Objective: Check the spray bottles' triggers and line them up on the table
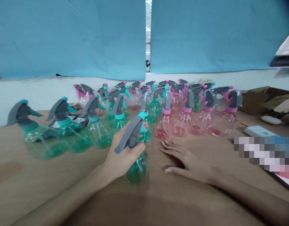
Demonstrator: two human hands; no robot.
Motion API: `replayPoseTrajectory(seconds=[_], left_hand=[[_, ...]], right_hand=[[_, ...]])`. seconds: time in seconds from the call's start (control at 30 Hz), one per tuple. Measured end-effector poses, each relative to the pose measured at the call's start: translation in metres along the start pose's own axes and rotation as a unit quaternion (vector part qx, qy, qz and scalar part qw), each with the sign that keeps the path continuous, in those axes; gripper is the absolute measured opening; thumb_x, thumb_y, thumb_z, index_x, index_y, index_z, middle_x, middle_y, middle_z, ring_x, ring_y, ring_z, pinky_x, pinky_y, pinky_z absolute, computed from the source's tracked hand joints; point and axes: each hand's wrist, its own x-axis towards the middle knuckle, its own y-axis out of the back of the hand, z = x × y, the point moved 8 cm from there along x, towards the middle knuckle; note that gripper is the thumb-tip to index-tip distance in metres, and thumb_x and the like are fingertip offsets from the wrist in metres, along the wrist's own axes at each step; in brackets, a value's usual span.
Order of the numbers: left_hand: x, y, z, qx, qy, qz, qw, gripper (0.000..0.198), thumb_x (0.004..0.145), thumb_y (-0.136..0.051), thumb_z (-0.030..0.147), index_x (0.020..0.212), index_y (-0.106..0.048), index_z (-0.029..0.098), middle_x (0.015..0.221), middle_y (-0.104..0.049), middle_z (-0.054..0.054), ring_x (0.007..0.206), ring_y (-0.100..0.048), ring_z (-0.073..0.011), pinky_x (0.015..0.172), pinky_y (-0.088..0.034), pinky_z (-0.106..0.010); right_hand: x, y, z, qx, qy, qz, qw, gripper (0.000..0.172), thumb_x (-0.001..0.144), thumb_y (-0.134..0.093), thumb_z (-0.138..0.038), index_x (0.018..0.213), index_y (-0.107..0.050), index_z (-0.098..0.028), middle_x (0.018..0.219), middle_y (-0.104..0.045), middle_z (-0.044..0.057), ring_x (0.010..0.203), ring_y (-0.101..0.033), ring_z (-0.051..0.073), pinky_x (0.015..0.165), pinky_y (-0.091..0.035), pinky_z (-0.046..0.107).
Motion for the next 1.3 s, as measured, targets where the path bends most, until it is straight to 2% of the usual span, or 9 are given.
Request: replayPoseTrajectory(seconds=[0.1, 0.17, 0.3, 0.4, 0.53, 0.73, 1.3], left_hand=[[-0.0009, -0.0051, -0.0021, -0.051, 0.012, -0.014, 0.999, 0.037, 0.073, -0.048, 0.015, 0.107, -0.054, 0.029, 0.090, -0.064, 0.002, 0.076, -0.061, -0.0169, 0.070, -0.047, -0.027], [-0.0014, -0.0067, -0.0040, -0.056, 0.023, -0.015, 0.998, 0.038, 0.074, -0.049, 0.016, 0.109, -0.054, 0.029, 0.091, -0.064, 0.002, 0.075, -0.060, -0.0168, 0.070, -0.047, -0.027], [-0.0016, -0.0047, -0.0069, -0.022, 0.032, 0.001, 0.999, 0.033, 0.074, -0.051, 0.020, 0.105, -0.057, 0.030, 0.075, -0.059, 0.004, 0.068, -0.054, -0.0164, 0.064, -0.045, -0.026], [-0.0007, -0.0039, -0.0073, -0.012, 0.027, 0.006, 1.000, 0.031, 0.075, -0.051, 0.022, 0.104, -0.057, 0.031, 0.071, -0.056, 0.005, 0.066, -0.052, -0.0158, 0.063, -0.044, -0.025], [0.0005, -0.0059, -0.0099, -0.013, 0.040, -0.002, 0.999, 0.024, 0.076, -0.050, 0.022, 0.098, -0.057, 0.029, 0.071, -0.056, 0.004, 0.067, -0.053, -0.0160, 0.063, -0.043, -0.025], [-0.0002, -0.0048, -0.0077, -0.027, 0.031, 0.001, 0.999, 0.031, 0.074, -0.051, 0.022, 0.104, -0.057, 0.030, 0.073, -0.057, 0.004, 0.066, -0.054, -0.0160, 0.063, -0.045, -0.025], [-0.0006, -0.0046, -0.0077, -0.015, 0.037, 0.001, 0.999, 0.027, 0.076, -0.051, 0.024, 0.102, -0.057, 0.028, 0.076, -0.060, 0.003, 0.069, -0.053, -0.0166, 0.062, -0.044, -0.026]], right_hand=[[-0.0001, -0.0002, 0.0002, 0.003, 0.003, 0.002, 1.000, 0.067, 0.084, -0.053, -0.056, 0.140, -0.036, -0.026, 0.147, -0.034, 0.005, 0.136, -0.029, 0.026, 0.110, -0.027, 0.049], [-0.0002, 0.0000, 0.0000, 0.003, 0.007, 0.005, 1.000, 0.066, 0.084, -0.053, -0.056, 0.140, -0.036, -0.026, 0.147, -0.034, 0.005, 0.136, -0.029, 0.026, 0.110, -0.027, 0.050], [-0.0003, -0.0007, 0.0006, -0.005, 0.002, -0.002, 1.000, 0.066, 0.084, -0.052, -0.057, 0.140, -0.036, -0.026, 0.147, -0.034, 0.005, 0.136, -0.029, 0.025, 0.111, -0.027, 0.049], [-0.0003, -0.0007, 0.0005, -0.006, 0.001, -0.003, 1.000, 0.066, 0.084, -0.052, -0.057, 0.140, -0.038, -0.025, 0.148, -0.033, 0.005, 0.136, -0.028, 0.025, 0.111, -0.027, 0.048], [-0.0004, -0.0016, 0.0008, -0.011, 0.001, -0.005, 1.000, 0.067, 0.085, -0.051, -0.057, 0.140, -0.037, -0.023, 0.148, -0.033, 0.006, 0.136, -0.028, 0.024, 0.111, -0.027, 0.047], [-0.0006, -0.0007, 0.0012, 0.006, 0.008, 0.004, 1.000, 0.066, 0.084, -0.054, -0.055, 0.140, -0.036, -0.026, 0.147, -0.034, 0.005, 0.136, -0.028, 0.026, 0.110, -0.027, 0.049], [0.0002, -0.0005, 0.0005, -0.008, -0.004, -0.008, 1.000, 0.067, 0.084, -0.051, -0.057, 0.140, -0.036, -0.024, 0.147, -0.034, 0.005, 0.136, -0.028, 0.025, 0.111, -0.027, 0.048]])
